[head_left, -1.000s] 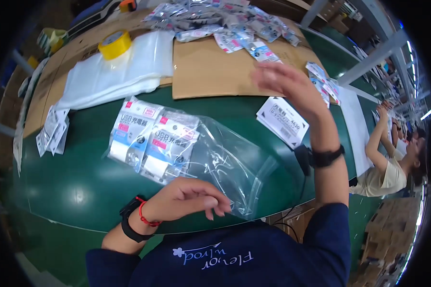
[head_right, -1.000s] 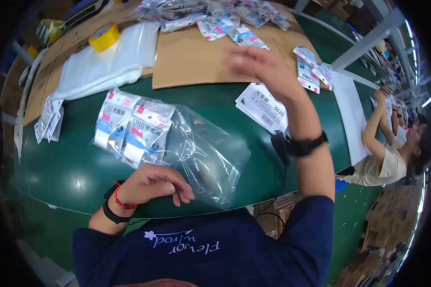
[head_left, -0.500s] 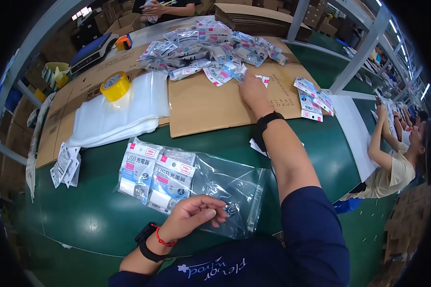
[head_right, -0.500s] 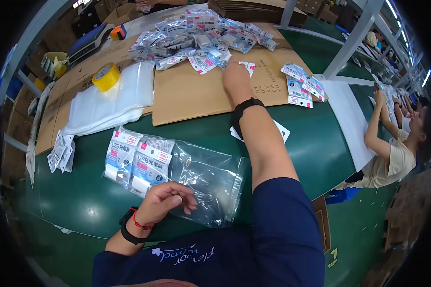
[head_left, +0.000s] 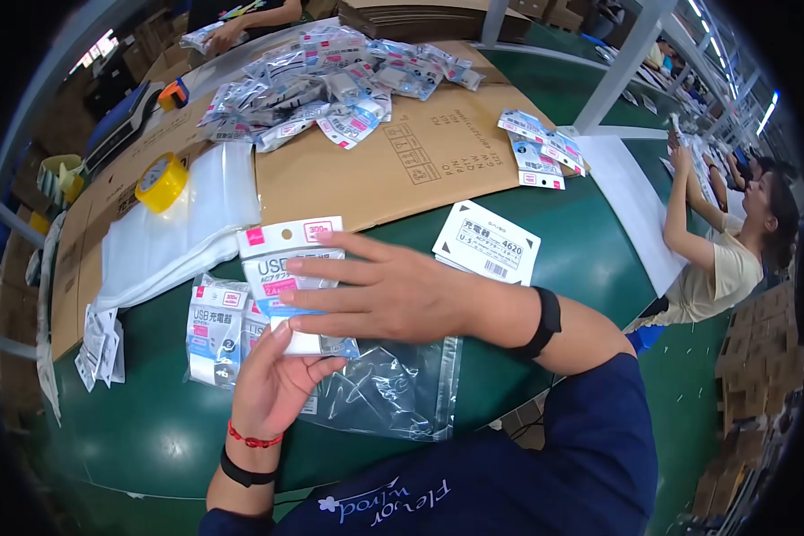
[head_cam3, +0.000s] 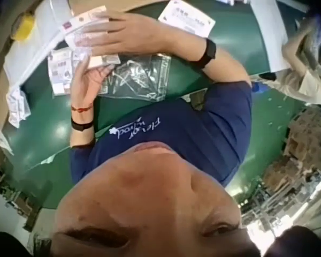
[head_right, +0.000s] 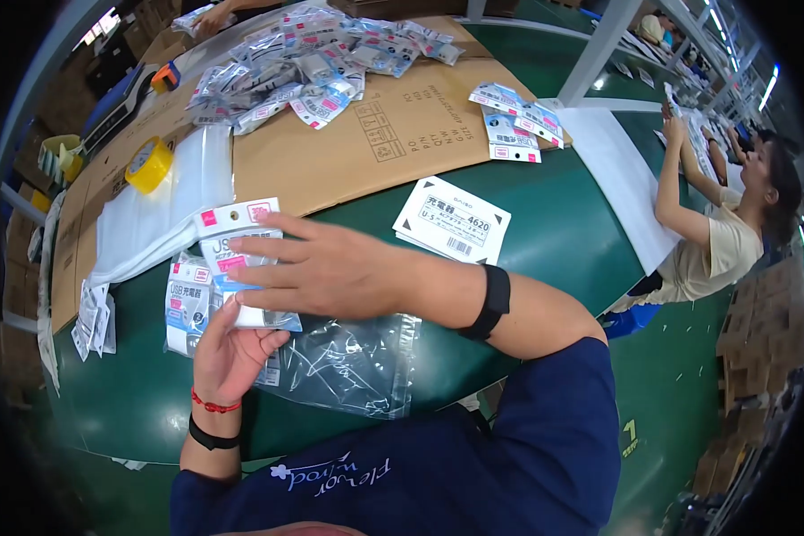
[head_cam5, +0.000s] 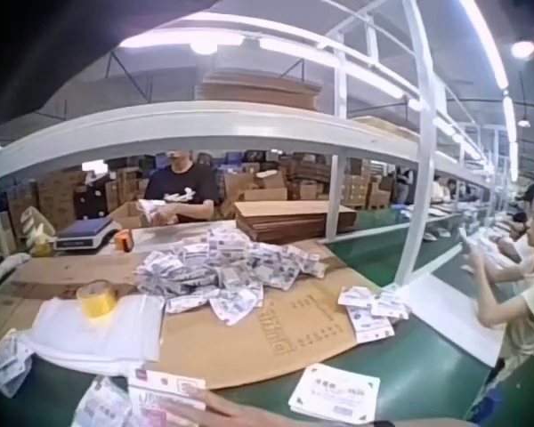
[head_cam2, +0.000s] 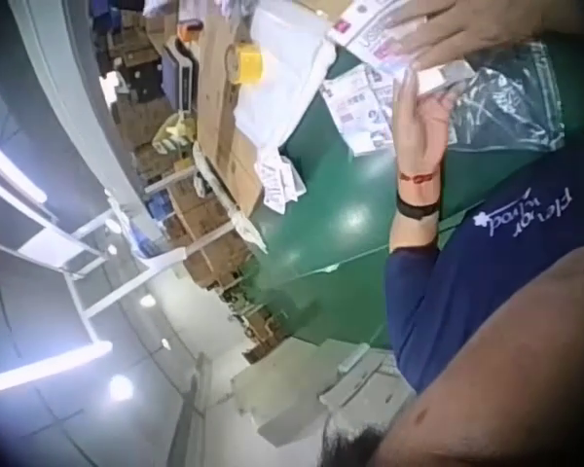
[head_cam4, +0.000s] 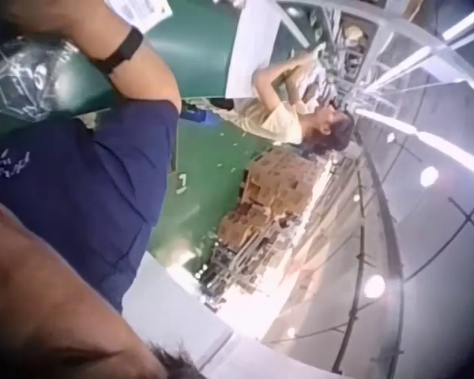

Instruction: Packaging USB chargers and labels into plastic bags at a manual packaging station.

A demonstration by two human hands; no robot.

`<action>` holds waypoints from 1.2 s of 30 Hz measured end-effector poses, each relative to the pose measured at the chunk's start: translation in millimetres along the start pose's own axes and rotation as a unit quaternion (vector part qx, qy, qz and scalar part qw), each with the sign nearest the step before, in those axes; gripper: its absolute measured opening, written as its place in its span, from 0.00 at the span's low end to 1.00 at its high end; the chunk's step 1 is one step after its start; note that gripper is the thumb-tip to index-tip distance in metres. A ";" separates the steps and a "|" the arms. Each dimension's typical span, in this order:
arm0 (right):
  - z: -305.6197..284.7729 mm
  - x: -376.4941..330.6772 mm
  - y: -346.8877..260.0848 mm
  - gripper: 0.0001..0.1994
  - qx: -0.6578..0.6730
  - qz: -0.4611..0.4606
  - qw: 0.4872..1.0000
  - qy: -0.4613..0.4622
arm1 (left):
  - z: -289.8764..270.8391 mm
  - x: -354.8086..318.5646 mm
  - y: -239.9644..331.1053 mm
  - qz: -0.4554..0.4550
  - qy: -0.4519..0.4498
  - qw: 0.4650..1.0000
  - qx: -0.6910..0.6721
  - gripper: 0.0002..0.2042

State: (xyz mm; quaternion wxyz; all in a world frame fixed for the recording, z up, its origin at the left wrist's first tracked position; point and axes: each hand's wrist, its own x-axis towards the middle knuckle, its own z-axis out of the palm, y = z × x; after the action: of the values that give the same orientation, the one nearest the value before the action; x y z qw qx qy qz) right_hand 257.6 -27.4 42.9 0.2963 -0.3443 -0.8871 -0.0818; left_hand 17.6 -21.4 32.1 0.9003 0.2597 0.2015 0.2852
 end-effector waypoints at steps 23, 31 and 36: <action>-43.2 -66.8 159.2 0.20 0.048 0.531 0.844 0.053 | -24.2 -21.7 -8.6 0.208 0.094 0.963 0.143 0.17; -16.7 -62.5 139.2 0.27 -0.020 0.278 0.946 -0.164 | -27.8 -25.3 -9.0 0.193 0.124 0.970 0.075 0.16; -31.9 -31.4 102.4 0.27 0.109 0.369 0.903 -0.190 | -29.3 -27.8 -6.8 0.241 0.106 0.962 0.069 0.15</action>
State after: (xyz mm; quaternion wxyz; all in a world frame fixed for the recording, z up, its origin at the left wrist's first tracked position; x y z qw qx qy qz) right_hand 358.5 20.6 44.4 0.1664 -0.6217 -0.7395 0.1974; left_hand -15.6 -33.1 11.2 0.7583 0.3304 0.2469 0.5047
